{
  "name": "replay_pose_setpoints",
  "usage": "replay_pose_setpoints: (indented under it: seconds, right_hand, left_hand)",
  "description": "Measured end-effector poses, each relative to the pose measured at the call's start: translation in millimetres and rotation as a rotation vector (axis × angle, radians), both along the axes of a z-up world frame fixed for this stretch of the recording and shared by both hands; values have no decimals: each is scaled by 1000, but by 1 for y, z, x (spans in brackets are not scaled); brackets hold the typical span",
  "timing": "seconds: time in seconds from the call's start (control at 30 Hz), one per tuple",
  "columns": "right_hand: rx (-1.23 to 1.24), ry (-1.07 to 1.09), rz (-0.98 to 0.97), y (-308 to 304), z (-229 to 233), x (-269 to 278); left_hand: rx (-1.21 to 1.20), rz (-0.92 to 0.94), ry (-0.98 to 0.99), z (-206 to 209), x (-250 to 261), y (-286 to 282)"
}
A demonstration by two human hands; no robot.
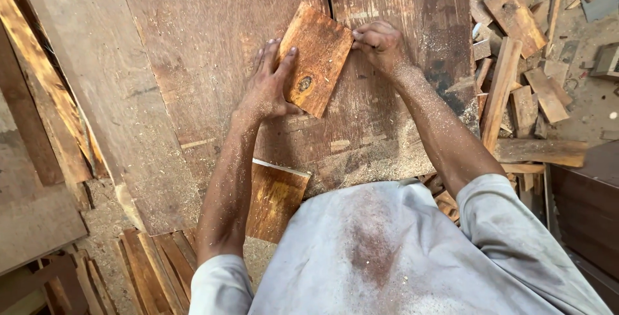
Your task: Cutting small pieces of wood using a circular saw.
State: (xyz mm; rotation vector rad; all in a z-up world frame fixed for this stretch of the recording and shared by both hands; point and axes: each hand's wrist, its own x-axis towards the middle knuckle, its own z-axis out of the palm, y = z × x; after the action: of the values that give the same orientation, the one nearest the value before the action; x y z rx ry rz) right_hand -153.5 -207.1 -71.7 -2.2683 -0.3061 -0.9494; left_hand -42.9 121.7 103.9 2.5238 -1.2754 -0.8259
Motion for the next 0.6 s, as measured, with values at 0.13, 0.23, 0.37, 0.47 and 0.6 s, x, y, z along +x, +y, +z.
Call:
replay_pose_setpoints:
  seconds: [0.13, 0.23, 0.37, 0.47, 0.6]
  right_hand:
    - [-49, 128, -33, 3, 22, 2]
    - [12, 49, 3, 2, 21, 5]
    - [-44, 170, -83, -1, 27, 15]
    - [-60, 223, -109, -2, 28, 15]
    - [-83, 375, -170, 12, 64, 0]
  left_hand:
    - [17, -2, 22, 5, 4, -5]
    - [15, 11, 23, 4, 7, -8]
    - [-9, 31, 1, 7, 15, -11]
    - [-4, 41, 29, 13, 15, -14]
    - [27, 91, 148, 50, -2, -13]
